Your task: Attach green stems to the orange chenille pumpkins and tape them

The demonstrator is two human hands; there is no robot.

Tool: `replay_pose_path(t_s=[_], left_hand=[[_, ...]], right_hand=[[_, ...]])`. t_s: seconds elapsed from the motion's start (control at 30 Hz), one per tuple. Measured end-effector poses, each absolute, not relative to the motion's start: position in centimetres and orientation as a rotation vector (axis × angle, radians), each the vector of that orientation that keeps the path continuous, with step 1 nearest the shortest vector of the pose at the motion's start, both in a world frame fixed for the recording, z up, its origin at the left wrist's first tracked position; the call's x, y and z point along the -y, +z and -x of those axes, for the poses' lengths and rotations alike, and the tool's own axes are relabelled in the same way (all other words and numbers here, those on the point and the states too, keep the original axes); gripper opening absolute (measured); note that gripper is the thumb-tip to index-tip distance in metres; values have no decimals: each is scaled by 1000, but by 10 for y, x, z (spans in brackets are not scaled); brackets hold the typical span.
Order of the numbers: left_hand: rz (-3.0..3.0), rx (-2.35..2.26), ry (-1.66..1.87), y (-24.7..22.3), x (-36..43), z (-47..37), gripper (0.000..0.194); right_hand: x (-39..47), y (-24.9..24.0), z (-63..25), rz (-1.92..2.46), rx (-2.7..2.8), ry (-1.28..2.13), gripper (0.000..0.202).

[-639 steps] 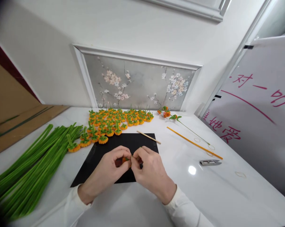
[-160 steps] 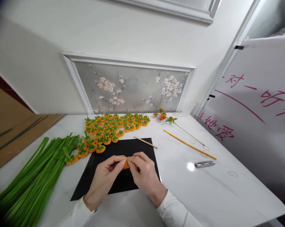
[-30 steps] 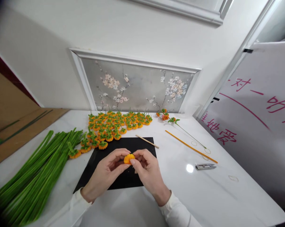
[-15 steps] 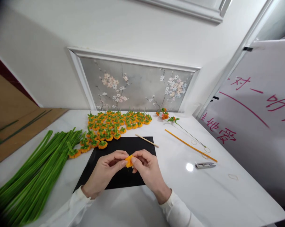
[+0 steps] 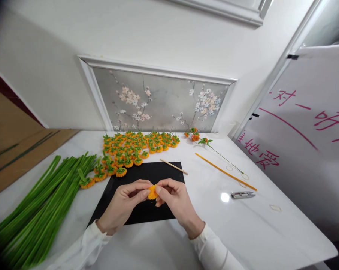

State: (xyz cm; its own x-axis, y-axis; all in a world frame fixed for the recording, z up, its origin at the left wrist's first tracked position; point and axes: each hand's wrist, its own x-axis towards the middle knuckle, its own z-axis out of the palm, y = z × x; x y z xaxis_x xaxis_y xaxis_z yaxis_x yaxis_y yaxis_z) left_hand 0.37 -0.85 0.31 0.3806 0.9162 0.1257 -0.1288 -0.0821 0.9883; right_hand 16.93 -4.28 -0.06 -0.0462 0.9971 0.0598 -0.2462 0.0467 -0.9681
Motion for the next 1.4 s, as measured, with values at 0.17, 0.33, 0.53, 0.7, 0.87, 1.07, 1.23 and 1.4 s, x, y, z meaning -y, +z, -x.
replay_pose_path(t_s=[0.17,0.33,0.53,0.7,0.87,1.07,1.23,1.4], left_hand=[[-1110,-805,1054,5,9,-4,28],[-1117,-755,1030,9,9,0,25],[-1312,-722,1010,10,8,0,34],[-1343,-746,985,11,10,-1,33],[-1226,-740,1044,13,12,-2,29],[-981,-676,1048,11,13,-3,42],[-1009,-627,1001,9,15,-2,43],[-951,-655,970,10,16,-1,28]], right_hand=[[40,-1,-174,867,1045,1255,30],[40,-3,-174,870,1209,1067,25],[40,-5,-169,844,1260,991,15],[39,-4,-173,917,1258,1007,18],[35,-10,-178,1043,1327,1081,31],[32,-19,-175,1113,1402,1250,33],[30,-23,-174,1171,1379,1157,36],[28,-32,-175,1184,1404,1062,32]])
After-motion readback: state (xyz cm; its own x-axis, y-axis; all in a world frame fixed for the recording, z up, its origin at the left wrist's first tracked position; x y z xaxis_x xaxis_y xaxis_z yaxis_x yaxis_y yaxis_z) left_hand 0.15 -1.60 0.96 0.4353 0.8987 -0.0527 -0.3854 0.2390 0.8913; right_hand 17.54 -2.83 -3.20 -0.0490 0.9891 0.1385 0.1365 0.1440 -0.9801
